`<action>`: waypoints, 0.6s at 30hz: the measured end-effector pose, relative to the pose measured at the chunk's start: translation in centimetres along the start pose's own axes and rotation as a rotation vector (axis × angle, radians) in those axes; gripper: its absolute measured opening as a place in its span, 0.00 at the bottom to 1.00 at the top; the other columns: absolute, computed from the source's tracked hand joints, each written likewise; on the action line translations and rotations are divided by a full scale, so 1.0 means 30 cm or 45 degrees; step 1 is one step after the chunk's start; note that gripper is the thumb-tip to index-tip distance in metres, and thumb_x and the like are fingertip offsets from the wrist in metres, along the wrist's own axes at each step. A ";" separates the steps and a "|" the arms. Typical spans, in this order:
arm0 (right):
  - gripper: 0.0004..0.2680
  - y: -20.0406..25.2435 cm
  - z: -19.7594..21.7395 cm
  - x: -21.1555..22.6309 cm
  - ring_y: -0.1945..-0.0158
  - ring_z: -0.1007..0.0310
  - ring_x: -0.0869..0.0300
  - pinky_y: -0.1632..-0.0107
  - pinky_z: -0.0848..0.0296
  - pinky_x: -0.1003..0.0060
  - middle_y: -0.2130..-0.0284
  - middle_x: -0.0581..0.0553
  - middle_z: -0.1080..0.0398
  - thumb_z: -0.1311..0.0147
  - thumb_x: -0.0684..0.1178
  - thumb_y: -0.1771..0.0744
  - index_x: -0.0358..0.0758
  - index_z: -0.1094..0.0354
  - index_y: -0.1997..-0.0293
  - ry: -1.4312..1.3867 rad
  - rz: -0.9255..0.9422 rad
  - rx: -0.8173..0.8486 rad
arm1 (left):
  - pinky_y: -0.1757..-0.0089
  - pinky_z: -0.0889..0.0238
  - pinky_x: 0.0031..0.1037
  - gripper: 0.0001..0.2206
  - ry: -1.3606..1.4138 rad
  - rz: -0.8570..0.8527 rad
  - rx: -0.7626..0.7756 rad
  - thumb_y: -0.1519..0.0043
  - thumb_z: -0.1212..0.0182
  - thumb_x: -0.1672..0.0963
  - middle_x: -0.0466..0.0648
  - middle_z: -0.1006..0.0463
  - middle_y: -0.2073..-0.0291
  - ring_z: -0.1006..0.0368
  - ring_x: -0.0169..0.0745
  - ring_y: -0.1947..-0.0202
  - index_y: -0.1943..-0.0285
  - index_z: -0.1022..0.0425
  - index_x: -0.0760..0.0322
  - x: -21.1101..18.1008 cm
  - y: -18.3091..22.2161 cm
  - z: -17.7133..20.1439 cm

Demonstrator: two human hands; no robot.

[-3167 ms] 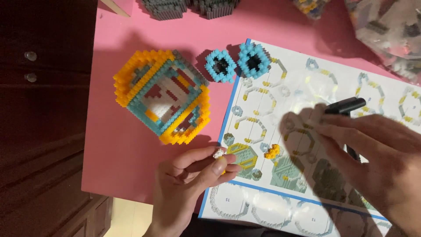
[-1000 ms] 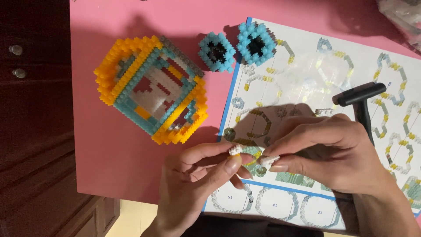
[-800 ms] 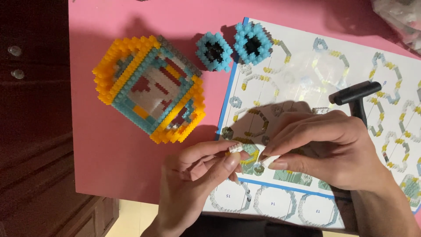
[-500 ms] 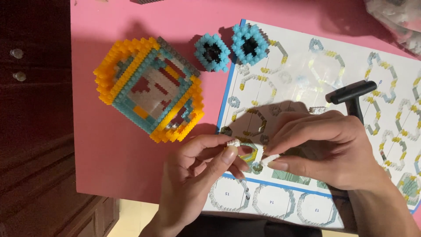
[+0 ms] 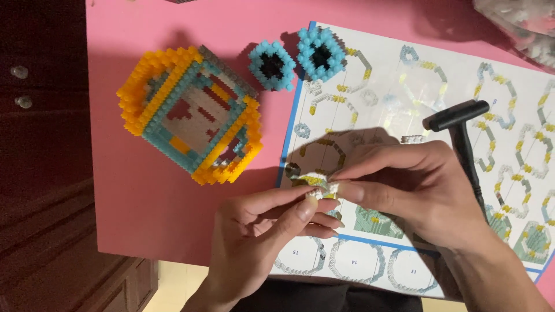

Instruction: Assembling a complex structure using small plastic toy blocks, following an instruction manual and using a small hammer to secure pieces.

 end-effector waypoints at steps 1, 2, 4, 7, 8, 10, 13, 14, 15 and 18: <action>0.08 0.000 -0.003 -0.012 0.57 0.15 0.52 0.51 0.16 0.60 0.60 0.31 0.16 0.38 0.32 0.35 0.25 0.20 0.53 -0.051 -0.032 0.010 | 0.56 0.14 0.35 0.17 0.001 -0.001 0.004 0.30 0.43 0.60 0.65 0.13 0.55 0.12 0.51 0.58 0.39 0.23 0.85 -0.002 0.001 -0.004; 0.08 0.000 -0.002 -0.015 0.57 0.15 0.52 0.51 0.16 0.60 0.60 0.31 0.16 0.38 0.32 0.35 0.25 0.20 0.53 -0.049 -0.031 0.007 | 0.55 0.14 0.36 0.16 0.020 0.010 0.029 0.30 0.43 0.60 0.66 0.13 0.56 0.12 0.51 0.57 0.39 0.22 0.86 -0.001 0.002 -0.013; 0.08 0.005 -0.008 -0.036 0.59 0.15 0.52 0.55 0.17 0.60 0.61 0.31 0.17 0.37 0.32 0.35 0.24 0.20 0.52 -0.144 -0.096 0.018 | 0.55 0.14 0.36 0.16 0.039 0.026 0.049 0.29 0.43 0.60 0.67 0.13 0.56 0.12 0.52 0.57 0.40 0.22 0.87 -0.003 0.006 -0.027; 0.08 0.002 -0.004 -0.052 0.60 0.15 0.53 0.56 0.15 0.60 0.62 0.31 0.16 0.38 0.33 0.35 0.24 0.20 0.53 -0.169 -0.156 0.001 | 0.55 0.13 0.37 0.15 0.043 0.072 0.055 0.31 0.41 0.61 0.67 0.13 0.57 0.12 0.52 0.57 0.42 0.22 0.87 0.003 0.000 -0.031; 0.08 0.003 -0.001 -0.052 0.60 0.15 0.53 0.56 0.15 0.60 0.62 0.31 0.16 0.38 0.33 0.35 0.24 0.20 0.53 -0.171 -0.158 0.000 | 0.55 0.13 0.38 0.15 0.044 0.078 0.056 0.31 0.40 0.61 0.67 0.13 0.57 0.12 0.53 0.57 0.42 0.22 0.87 0.004 -0.002 -0.033; 0.08 0.006 0.009 -0.064 0.62 0.15 0.53 0.57 0.16 0.61 0.63 0.32 0.16 0.37 0.33 0.36 0.24 0.20 0.54 -0.178 -0.198 -0.020 | 0.55 0.13 0.38 0.15 0.044 0.087 0.062 0.32 0.40 0.61 0.67 0.13 0.58 0.12 0.54 0.58 0.43 0.22 0.87 0.005 -0.005 -0.038; 0.08 0.008 0.023 -0.082 0.67 0.19 0.58 0.66 0.23 0.66 0.67 0.34 0.16 0.35 0.35 0.37 0.25 0.18 0.56 -0.110 -0.237 -0.018 | 0.55 0.13 0.38 0.14 -0.002 0.088 0.070 0.32 0.40 0.61 0.68 0.13 0.59 0.11 0.54 0.58 0.44 0.21 0.87 0.004 -0.003 -0.041; 0.08 0.010 0.027 -0.085 0.67 0.19 0.58 0.66 0.23 0.66 0.67 0.34 0.16 0.35 0.35 0.37 0.25 0.18 0.56 -0.112 -0.238 -0.020 | 0.55 0.13 0.38 0.14 0.002 0.082 0.086 0.31 0.40 0.61 0.68 0.13 0.58 0.11 0.53 0.58 0.44 0.21 0.87 0.002 -0.003 -0.045; 0.07 0.010 0.024 -0.082 0.69 0.21 0.60 0.68 0.25 0.67 0.69 0.35 0.17 0.34 0.36 0.37 0.25 0.18 0.57 -0.102 -0.226 0.005 | 0.54 0.13 0.38 0.14 0.006 0.074 0.100 0.31 0.40 0.61 0.68 0.13 0.57 0.11 0.53 0.58 0.44 0.21 0.88 -0.001 -0.003 -0.049; 0.06 0.012 0.023 -0.083 0.72 0.24 0.61 0.70 0.28 0.67 0.72 0.37 0.18 0.33 0.37 0.37 0.25 0.17 0.59 -0.075 -0.233 0.021 | 0.55 0.13 0.38 0.15 0.035 0.133 0.075 0.31 0.40 0.61 0.68 0.13 0.56 0.11 0.54 0.58 0.45 0.21 0.88 0.017 -0.003 -0.043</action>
Point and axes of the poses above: each hand's wrist, its own y-axis away from the middle knuckle, its own z-axis out of the back of the hand, x = y × z, the point moved 10 cm from there along -y, towards the middle knuckle
